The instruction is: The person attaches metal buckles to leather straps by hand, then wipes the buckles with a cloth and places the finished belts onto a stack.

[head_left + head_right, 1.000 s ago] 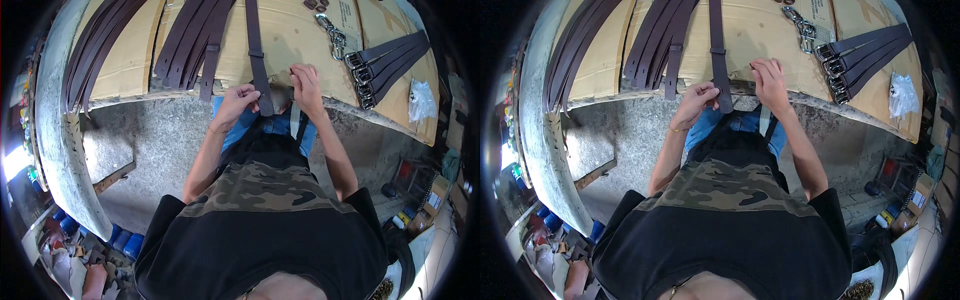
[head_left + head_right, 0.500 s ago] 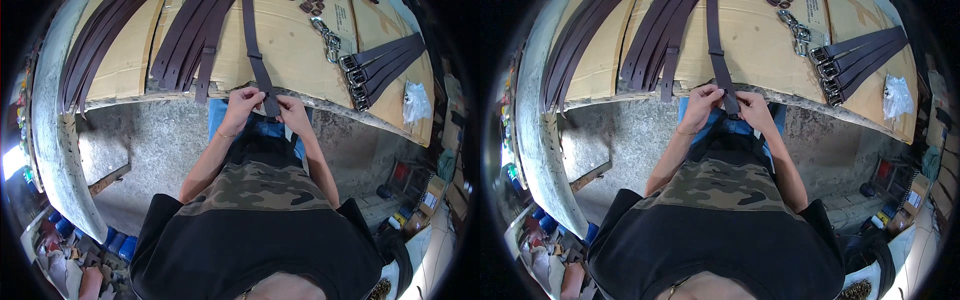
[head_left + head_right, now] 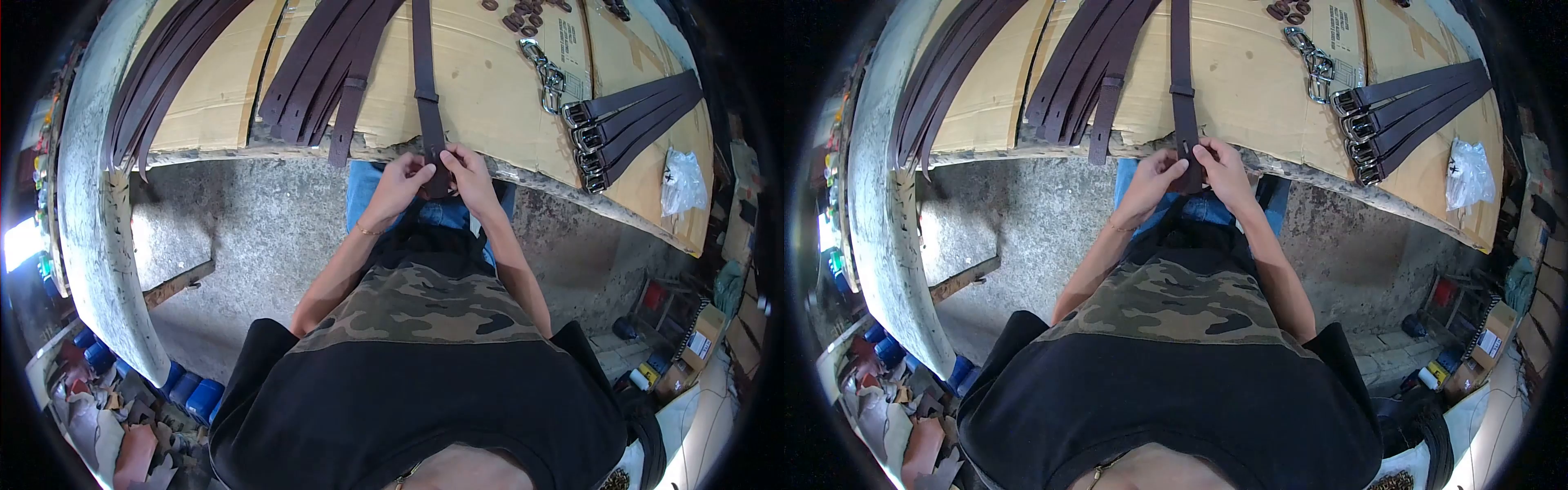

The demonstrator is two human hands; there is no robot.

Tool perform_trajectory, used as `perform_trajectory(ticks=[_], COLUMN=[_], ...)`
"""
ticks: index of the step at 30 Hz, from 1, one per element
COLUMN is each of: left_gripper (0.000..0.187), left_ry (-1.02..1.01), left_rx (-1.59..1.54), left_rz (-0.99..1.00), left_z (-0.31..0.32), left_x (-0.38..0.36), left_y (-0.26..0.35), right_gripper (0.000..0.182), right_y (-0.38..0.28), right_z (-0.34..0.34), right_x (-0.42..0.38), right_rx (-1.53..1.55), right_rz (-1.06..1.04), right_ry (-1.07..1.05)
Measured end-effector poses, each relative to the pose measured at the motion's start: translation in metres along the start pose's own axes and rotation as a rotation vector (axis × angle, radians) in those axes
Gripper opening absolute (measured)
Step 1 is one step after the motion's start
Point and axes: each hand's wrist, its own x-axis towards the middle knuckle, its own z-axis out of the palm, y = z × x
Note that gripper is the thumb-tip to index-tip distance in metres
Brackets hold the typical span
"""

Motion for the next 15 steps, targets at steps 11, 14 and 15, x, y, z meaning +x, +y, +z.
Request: perform_trajectory(ticks=[11, 14, 15], left_gripper=[0.012, 0.016, 0.016], left_ry=[0.083, 0.114, 0.145], left_rx=[-0.061, 0.128, 0.181], left_rz=[0.077, 0.097, 0.102], left_z=[-0.001, -0.001, -0.003], left_x=[-0.012, -0.012, -0.01], left_y=[-0.016, -0.008, -0.011], right_gripper=[0.018, 0.018, 0.018], right_y=[-0.013, -0.007, -0.007], right_z=[0.011, 0.008, 0.008], right_x=[0.001, 0.008, 0.01], right_rx=[-0.128, -0.259, -0.225], right_rz=[-0.013, -0.082, -0.046], right_ry=[-0.024, -0.032, -0.044])
